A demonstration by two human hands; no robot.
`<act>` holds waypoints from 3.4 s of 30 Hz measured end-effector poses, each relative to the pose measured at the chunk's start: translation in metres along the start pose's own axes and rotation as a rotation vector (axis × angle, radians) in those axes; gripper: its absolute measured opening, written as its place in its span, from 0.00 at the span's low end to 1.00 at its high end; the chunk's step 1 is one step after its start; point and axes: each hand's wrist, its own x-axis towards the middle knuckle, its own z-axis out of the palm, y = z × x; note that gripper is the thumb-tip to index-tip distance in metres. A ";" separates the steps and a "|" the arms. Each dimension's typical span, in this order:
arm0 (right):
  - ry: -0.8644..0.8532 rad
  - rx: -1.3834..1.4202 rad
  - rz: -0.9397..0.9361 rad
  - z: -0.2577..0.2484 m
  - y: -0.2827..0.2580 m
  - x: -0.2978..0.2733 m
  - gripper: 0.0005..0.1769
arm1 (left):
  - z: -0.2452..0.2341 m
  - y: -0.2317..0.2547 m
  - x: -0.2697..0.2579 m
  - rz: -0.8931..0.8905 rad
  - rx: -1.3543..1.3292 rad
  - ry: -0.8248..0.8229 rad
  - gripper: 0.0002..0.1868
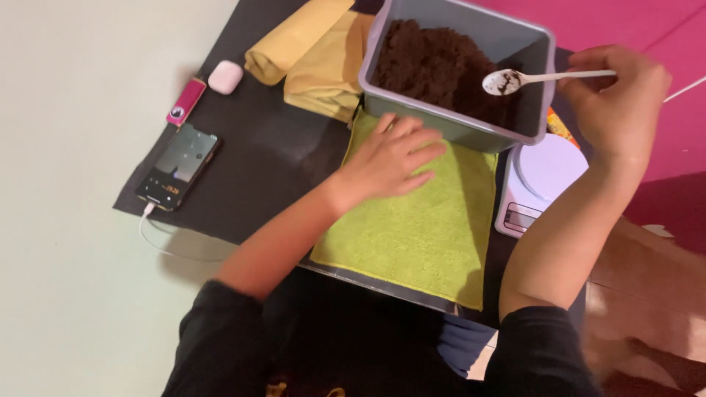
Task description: Preparing and filling coffee bags with ground coffee using a spoon and a scale.
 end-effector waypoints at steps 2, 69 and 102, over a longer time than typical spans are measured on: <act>-0.027 0.024 -0.009 0.010 0.004 0.001 0.14 | 0.017 -0.005 0.000 -0.049 0.085 -0.052 0.27; 0.050 -0.332 0.227 0.011 0.042 -0.200 0.39 | -0.029 -0.197 -0.127 -0.151 -0.576 1.667 0.18; -0.109 0.296 0.344 0.045 -0.074 -0.305 0.67 | -0.032 0.134 -0.109 -1.137 -0.667 0.843 0.14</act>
